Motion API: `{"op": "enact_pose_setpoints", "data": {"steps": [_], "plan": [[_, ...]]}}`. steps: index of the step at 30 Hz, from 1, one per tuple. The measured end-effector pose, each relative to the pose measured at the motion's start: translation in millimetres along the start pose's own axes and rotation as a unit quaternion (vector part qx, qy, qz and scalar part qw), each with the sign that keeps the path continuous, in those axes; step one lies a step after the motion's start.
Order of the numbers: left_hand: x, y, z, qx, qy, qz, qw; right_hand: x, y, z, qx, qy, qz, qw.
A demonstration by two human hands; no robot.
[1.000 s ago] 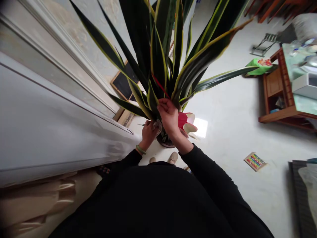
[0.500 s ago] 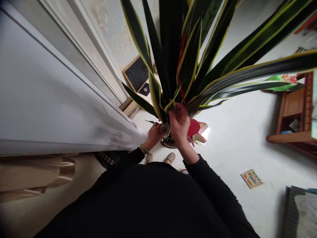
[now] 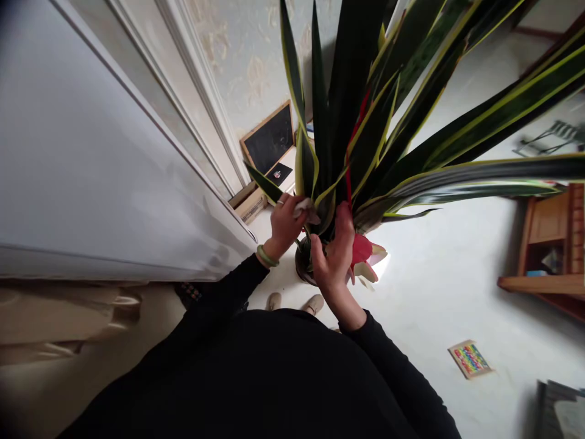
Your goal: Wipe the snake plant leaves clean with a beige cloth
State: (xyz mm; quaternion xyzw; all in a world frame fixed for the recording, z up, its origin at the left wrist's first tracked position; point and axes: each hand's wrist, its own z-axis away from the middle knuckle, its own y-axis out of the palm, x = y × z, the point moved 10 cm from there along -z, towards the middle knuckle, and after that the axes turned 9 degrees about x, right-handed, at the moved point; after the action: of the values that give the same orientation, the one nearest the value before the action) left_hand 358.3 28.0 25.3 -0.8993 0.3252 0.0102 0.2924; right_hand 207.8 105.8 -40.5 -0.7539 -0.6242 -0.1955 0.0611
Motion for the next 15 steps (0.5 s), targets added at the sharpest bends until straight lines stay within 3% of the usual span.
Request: {"op": "enact_pose_setpoints", "data": {"steps": [3,5,11,13,15], "plan": [[-18.5,-25.5,-24.4,-0.051,0.048,0.02,0.997,13.0,-0.4,0.8,-0.002,-0.042,0.03,0.999],[-23.5,-29.9,-26.2,-0.066,0.059,0.029,0.996,22.1,4.4,-2.0,0.016,-0.051,0.043,0.998],[-12.3,-4.4,-2.7,-0.028,0.05,0.024,0.998,48.1,19.2,-33.1,0.079,-0.058,0.069,0.993],[-15.1,-17.1,-12.6,-0.051,0.058,0.036,0.996,51.8,20.8,-48.0,0.089,-0.042,0.085,0.992],[-27.1,-44.6,-35.9,-0.098,0.079,0.055,0.991,54.3,22.5,-61.2,0.101,-0.028,0.079,0.991]]}}
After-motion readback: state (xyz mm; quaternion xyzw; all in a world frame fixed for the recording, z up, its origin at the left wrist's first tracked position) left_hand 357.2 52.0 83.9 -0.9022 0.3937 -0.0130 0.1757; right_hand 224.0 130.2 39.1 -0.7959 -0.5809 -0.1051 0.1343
